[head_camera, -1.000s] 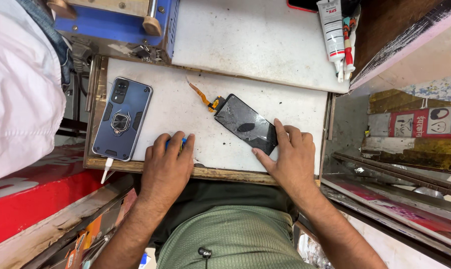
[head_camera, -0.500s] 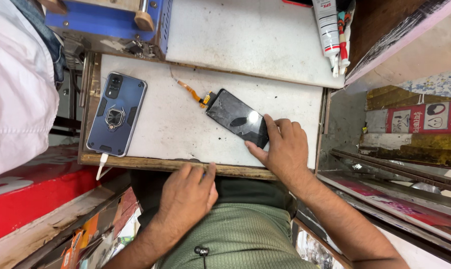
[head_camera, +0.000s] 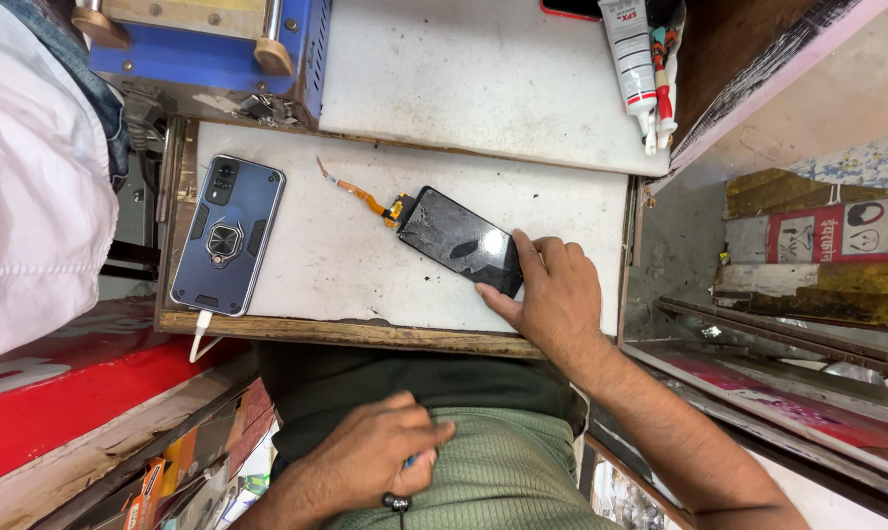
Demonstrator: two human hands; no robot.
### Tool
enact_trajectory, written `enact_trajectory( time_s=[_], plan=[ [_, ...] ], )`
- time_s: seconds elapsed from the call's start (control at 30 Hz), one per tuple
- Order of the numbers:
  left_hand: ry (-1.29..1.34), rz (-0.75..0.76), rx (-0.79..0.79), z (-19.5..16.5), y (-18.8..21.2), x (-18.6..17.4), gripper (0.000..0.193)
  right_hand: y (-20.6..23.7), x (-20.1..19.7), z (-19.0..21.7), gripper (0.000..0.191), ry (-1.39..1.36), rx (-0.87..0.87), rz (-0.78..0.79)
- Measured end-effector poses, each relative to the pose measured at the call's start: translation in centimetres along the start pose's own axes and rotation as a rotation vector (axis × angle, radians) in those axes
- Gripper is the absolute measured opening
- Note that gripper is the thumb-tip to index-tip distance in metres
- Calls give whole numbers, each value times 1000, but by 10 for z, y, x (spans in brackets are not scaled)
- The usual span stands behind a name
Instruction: The person works at a repair bench on a cracked smartphone display panel with an attached flex cable. They open a small blue container of adhesive, apply it along the edge of the display panel, and press and reposition the panel on the bench while handling the flex cable.
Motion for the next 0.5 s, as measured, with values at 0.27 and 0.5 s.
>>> enact_trajectory(
  time_s=[0.27, 0.5],
  plan=[
    [177, 296, 191, -3, -49, 39, 31, -3, 1, -1, 77, 5, 20, -9],
    [252, 630, 56, 25, -118, 110, 31, -8, 2, -1, 79, -13, 20, 10]
  ],
)
Point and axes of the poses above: each hand's wrist, its own y-axis away from the middle knuckle, its own x-axis out of the palm, z = x × y, the point moved 9 cm from there along -y, towards the middle knuckle, and after that the axes turned 15 degrees about y, right-handed, at the moved point
